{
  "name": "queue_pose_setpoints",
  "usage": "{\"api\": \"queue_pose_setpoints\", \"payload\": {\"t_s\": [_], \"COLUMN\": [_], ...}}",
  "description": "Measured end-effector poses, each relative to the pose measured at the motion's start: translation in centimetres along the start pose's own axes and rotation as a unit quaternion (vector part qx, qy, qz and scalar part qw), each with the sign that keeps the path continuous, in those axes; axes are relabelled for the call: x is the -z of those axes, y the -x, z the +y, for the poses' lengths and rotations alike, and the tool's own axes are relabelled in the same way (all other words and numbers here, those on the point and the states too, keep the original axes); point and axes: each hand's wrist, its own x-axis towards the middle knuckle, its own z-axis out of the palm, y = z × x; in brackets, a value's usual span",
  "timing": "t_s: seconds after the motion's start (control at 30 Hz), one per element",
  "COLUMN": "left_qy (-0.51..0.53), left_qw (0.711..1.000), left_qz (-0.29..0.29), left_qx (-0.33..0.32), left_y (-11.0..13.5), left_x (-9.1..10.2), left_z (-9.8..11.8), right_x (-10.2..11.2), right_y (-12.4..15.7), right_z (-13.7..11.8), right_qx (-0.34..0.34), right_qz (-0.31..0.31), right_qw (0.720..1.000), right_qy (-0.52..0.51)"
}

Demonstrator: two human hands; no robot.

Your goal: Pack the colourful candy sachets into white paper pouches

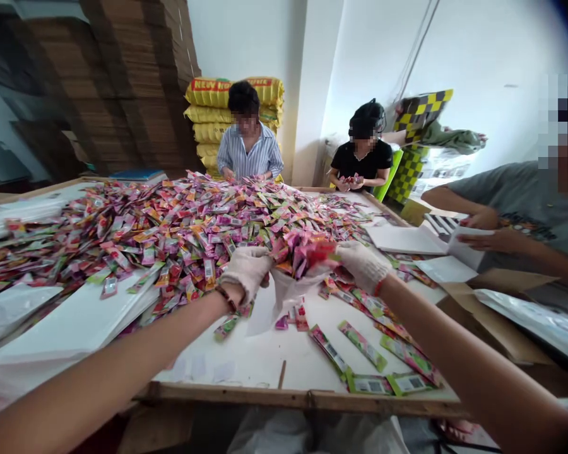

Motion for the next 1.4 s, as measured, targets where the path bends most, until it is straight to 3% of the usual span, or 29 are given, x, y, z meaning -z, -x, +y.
{"api": "queue_pose_setpoints", "payload": {"t_s": [0.13,0.33,0.6,0.77,0.97,1.03,1.17,1.23,1.3,1.37,1.4], "left_qy": [-0.068,-0.085,-0.129,-0.138,-0.189,-0.214,-0.269,-0.328,-0.348,-0.335,-0.317], "left_qw": [0.997,0.996,0.99,0.988,0.98,0.974,0.941,0.907,0.876,0.861,0.868], "left_qz": [-0.027,-0.03,-0.052,-0.067,-0.059,-0.058,-0.076,-0.054,-0.043,-0.089,-0.137], "left_qx": [0.039,0.008,0.023,-0.001,-0.024,-0.055,-0.193,-0.258,-0.332,-0.372,-0.358], "left_y": [-1.1,-2.0,-3.3,-3.9,-3.7,-3.6,-3.1,-2.0,-0.2,2.3,3.7], "left_x": [1.1,1.6,1.9,1.8,1.0,1.0,1.2,0.9,0.2,-0.7,-1.2], "left_z": [2.3,5.1,5.7,5.6,5.2,4.9,5.4,6.2,6.8,6.3,5.5], "right_x": [0.6,1.0,1.4,1.9,2.4,2.6,2.9,3.0,2.8,2.3,1.9], "right_y": [-0.5,-0.9,-0.7,-0.1,1.1,1.6,3.9,6.2,9.2,12.5,14.2], "right_z": [-1.8,-4.0,-5.3,-5.2,-4.6,-4.6,-5.3,-5.4,-4.7,-2.8,-1.4], "right_qx": [-0.002,-0.011,-0.01,0.002,0.054,0.048,0.074,0.06,0.047,0.05,0.054], "right_qz": [-0.005,-0.025,-0.018,-0.03,-0.034,-0.026,-0.037,-0.021,-0.059,-0.12,-0.127], "right_qw": [1.0,1.0,1.0,1.0,0.998,0.998,0.996,0.995,0.984,0.967,0.959], "right_qy": [0.013,-0.004,-0.007,0.002,0.026,0.031,0.009,0.075,0.159,0.221,0.249]}}
